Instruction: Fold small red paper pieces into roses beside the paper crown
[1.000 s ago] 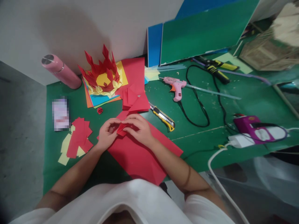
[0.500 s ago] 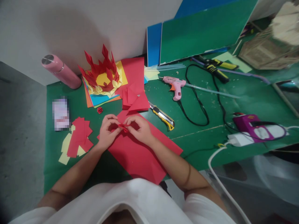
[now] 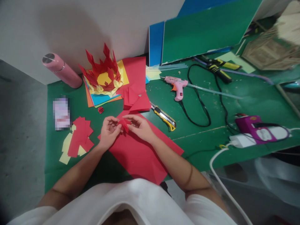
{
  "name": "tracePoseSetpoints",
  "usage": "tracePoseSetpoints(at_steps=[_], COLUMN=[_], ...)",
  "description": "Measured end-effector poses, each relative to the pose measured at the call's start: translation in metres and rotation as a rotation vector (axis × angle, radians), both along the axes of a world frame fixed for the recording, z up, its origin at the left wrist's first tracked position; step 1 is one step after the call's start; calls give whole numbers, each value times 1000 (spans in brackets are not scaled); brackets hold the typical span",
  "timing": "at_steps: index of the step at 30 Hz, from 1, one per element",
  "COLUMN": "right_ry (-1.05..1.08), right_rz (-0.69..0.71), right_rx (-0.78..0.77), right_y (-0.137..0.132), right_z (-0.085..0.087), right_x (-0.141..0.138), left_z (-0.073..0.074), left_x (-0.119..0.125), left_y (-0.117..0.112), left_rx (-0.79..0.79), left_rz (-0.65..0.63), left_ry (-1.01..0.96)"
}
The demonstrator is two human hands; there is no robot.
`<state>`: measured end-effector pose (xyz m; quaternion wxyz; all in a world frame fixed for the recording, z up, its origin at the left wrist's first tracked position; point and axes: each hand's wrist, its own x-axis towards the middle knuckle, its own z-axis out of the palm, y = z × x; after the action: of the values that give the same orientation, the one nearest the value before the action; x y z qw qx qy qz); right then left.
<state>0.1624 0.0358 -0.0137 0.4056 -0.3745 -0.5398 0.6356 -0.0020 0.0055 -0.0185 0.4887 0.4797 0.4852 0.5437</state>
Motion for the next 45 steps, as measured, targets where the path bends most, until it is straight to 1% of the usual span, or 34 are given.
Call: tracePoseSetpoints(at_steps=[4, 9, 16, 20, 25, 31, 35, 40, 43, 45], right_ry=[-1, 8, -28, -36, -14, 23, 8, -34, -69, -71], right_rz=[14, 8, 16, 45, 90, 74, 69, 46, 19, 5], right_rx=[-13, -16, 23, -18, -89, -92, -58, -68, -62, -57], right_y=[0, 0, 0, -1, -2, -1, -1, -2, -1, -1], right_z=[-3, 0, 2, 5, 10, 8, 6, 8, 9, 9], right_x=[0, -3, -4, -3, -1, -1, -1, -1, -2, -2], left_z=[4, 9, 6, 7, 9, 10, 9, 8, 8, 8], left_x=[-1, -2, -2, -2, -3, -4, -2, -1, -2, -3], left_y=[1, 1, 1, 0, 0, -2, -2, 2, 3, 3], left_rx=[41, 59, 64, 36, -55, -108, -132, -160, -166, -140], left_rz=[-20, -19, -24, -22, -139, -193, -164, -105, -88, -79], left_ry=[76, 123, 133, 126, 104, -28, -67, -103, -88, -66])
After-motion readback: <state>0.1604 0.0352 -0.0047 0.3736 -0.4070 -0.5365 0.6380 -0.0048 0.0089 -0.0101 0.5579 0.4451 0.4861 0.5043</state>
